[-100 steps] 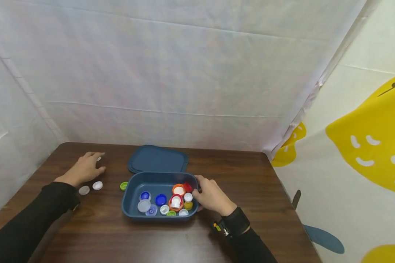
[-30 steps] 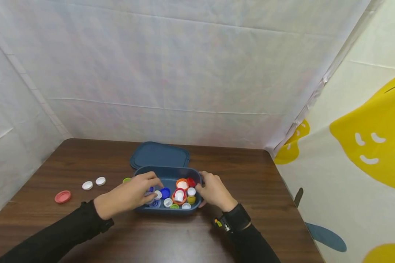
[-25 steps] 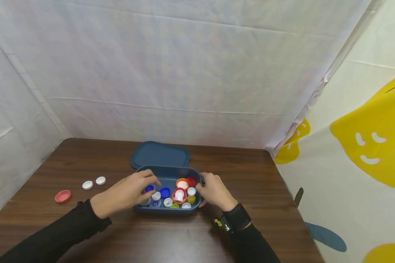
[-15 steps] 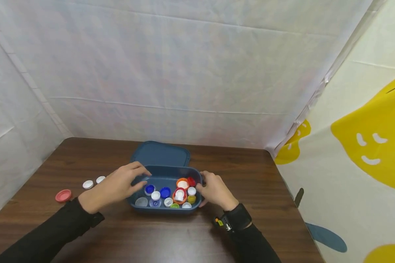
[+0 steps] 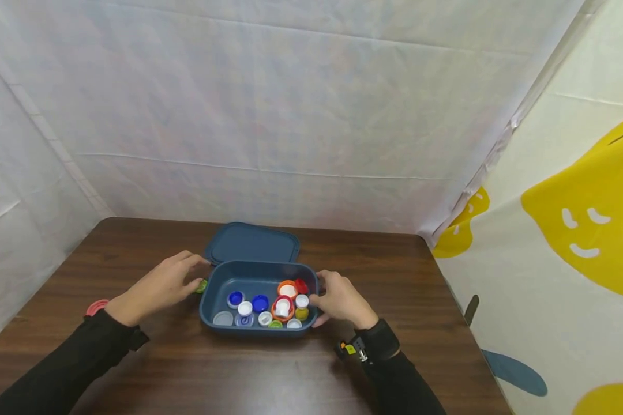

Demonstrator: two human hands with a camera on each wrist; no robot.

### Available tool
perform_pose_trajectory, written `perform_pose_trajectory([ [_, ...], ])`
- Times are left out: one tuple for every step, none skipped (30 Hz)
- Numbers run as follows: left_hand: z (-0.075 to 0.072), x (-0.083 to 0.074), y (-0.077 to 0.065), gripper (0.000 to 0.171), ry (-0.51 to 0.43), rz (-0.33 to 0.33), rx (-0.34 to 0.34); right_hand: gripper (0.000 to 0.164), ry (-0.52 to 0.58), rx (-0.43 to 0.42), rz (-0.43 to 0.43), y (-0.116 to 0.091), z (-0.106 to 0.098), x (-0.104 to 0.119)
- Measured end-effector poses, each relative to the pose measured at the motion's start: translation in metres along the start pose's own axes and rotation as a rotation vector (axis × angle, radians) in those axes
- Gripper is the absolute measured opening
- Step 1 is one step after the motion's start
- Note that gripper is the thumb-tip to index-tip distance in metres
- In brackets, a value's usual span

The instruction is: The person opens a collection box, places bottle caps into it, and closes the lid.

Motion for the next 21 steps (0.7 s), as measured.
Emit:
perform_pose_trajectory([
  [0.003,0.004,0.000,0.046,-0.005,-0.010,0.022,0.065,0.005,0.001,0.005,0.000,0.000,0.000],
  [0.006,0.007,0.000,0.047,-0.012,-0.014,0.039,0.065,0.011,0.001,0.008,0.000,0.000,0.000],
  [0.009,0.011,0.001,0.048,-0.013,-0.009,0.052,0.065,0.016,0.002,0.011,0.000,-0.001,0.000],
  [0.012,0.014,0.002,0.048,-0.015,0.001,0.063,0.065,0.019,0.003,0.013,0.000,-0.001,0.000],
  [0.015,0.017,0.002,0.048,-0.018,0.014,0.071,0.065,0.023,0.003,0.014,0.000,-0.001,0.000],
  [0.021,0.025,0.005,0.047,-0.011,0.049,0.059,0.065,0.026,0.005,0.015,0.000,-0.001,-0.001],
  [0.024,0.027,0.006,0.046,-0.006,0.064,0.060,0.065,0.030,0.006,0.017,0.001,-0.001,-0.001],
  [0.025,0.029,0.007,0.045,-0.004,0.073,0.061,0.065,0.033,0.007,0.018,0.001,-0.002,-0.001],
  [0.026,0.030,0.007,0.044,0.003,0.086,0.061,0.065,0.037,0.008,0.019,0.001,-0.002,-0.001],
  [0.027,0.031,0.008,0.042,0.002,0.090,0.062,0.065,0.041,0.008,0.020,0.001,-0.002,-0.001],
  [0.027,0.030,0.008,0.041,0.003,0.090,0.065,0.066,0.046,0.008,0.022,0.001,-0.002,-0.002],
  [0.027,0.030,0.008,0.040,0.003,0.086,0.067,0.066,0.052,0.008,0.023,0.001,-0.002,-0.002],
  [0.024,0.024,0.006,0.040,-0.007,0.059,0.086,0.066,0.058,0.008,0.024,0.001,-0.002,-0.002],
  [0.023,0.024,0.006,0.040,-0.006,0.053,0.088,0.066,0.062,0.008,0.026,0.001,-0.002,-0.003],
  [0.023,0.023,0.006,0.038,-0.003,0.052,0.090,0.066,0.067,0.007,0.027,0.001,-0.002,-0.003],
  [0.023,0.022,0.006,0.037,-0.004,0.046,0.092,0.066,0.070,0.007,0.027,0.001,-0.002,-0.003],
  [0.022,0.021,0.006,0.036,-0.003,0.042,0.094,0.066,0.073,0.006,0.029,0.001,-0.002,-0.003],
  [0.022,0.021,0.007,0.035,-0.004,0.040,0.095,0.066,0.076,0.006,0.029,0.002,-0.002,-0.003],
  [0.023,0.021,0.007,0.034,-0.001,0.039,0.096,0.066,0.077,0.005,0.030,0.002,-0.002,-0.003],
  [0.024,0.022,0.008,0.033,0.002,0.039,0.099,0.066,0.077,0.006,0.031,0.002,-0.002,-0.002],
  [0.024,0.022,0.009,0.032,0.003,0.038,0.102,0.066,0.078,0.006,0.030,0.002,-0.002,-0.002],
])
Point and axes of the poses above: each hand's wrist, its own y-axis towards the middle knuckle, its own z-axis out of the palm, x = y × z, the point moved 6 cm from there along y, towards the middle knuckle, and after that the axes turned 5 degrees about x, right-handed, at the moved point
